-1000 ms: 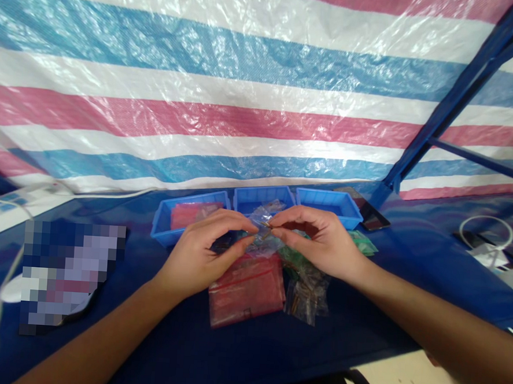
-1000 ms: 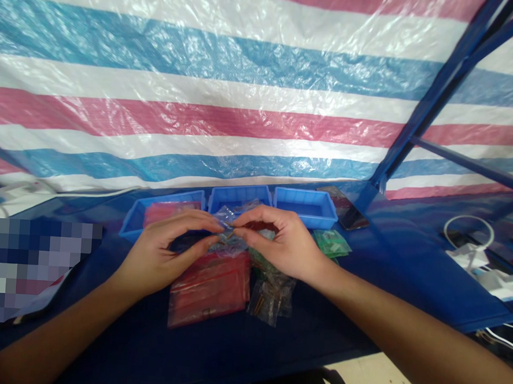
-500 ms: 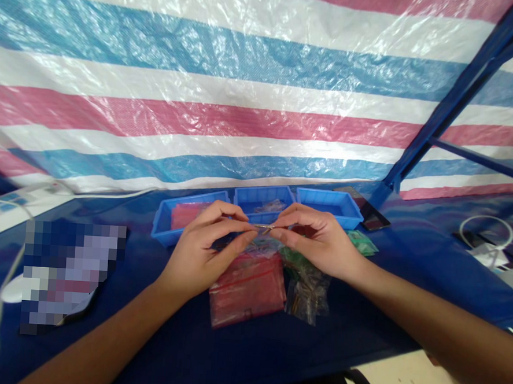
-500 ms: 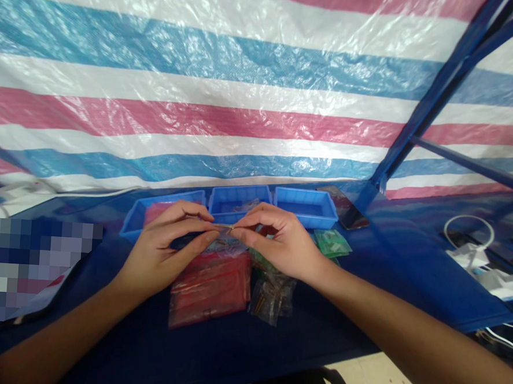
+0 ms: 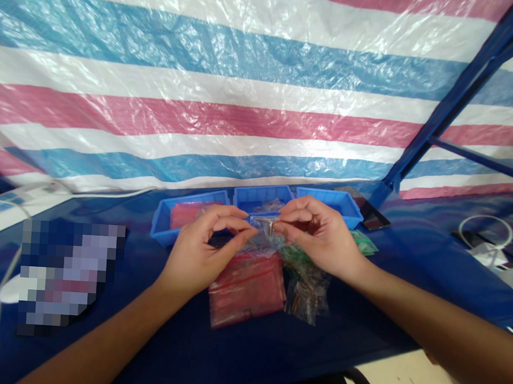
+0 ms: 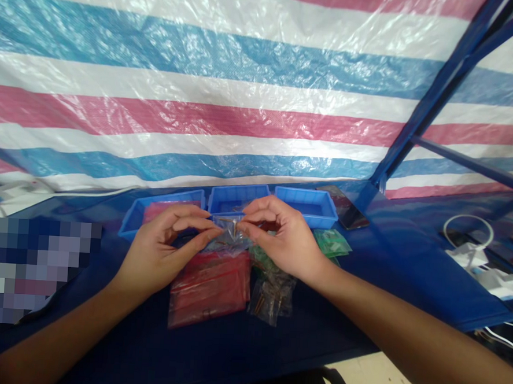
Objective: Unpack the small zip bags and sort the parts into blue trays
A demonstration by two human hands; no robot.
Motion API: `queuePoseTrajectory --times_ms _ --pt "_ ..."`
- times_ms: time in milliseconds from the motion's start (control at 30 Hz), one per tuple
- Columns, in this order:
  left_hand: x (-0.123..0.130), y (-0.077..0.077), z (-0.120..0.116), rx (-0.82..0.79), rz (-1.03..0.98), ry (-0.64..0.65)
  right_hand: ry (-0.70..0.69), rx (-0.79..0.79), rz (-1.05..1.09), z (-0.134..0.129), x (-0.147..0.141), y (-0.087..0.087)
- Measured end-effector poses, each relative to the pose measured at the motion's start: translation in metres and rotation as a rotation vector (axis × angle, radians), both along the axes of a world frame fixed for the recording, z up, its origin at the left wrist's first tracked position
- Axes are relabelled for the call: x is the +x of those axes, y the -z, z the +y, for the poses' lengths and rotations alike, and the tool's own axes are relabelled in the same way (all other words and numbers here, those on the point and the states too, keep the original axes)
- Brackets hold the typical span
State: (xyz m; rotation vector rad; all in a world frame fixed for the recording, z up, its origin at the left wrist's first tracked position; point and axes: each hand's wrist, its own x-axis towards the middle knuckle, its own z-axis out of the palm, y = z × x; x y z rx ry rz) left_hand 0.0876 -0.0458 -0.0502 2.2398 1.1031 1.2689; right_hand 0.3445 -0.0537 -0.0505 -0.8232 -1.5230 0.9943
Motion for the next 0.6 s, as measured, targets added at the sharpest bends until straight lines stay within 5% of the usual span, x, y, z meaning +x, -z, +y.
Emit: queuePoseTrajectory --times_ms 600 --pt "0.0014 -0.0026 -0.0068 0.012 0.007 0.048 0.011 0.164 -0.135 -0.0054 0.0019 -0.0045"
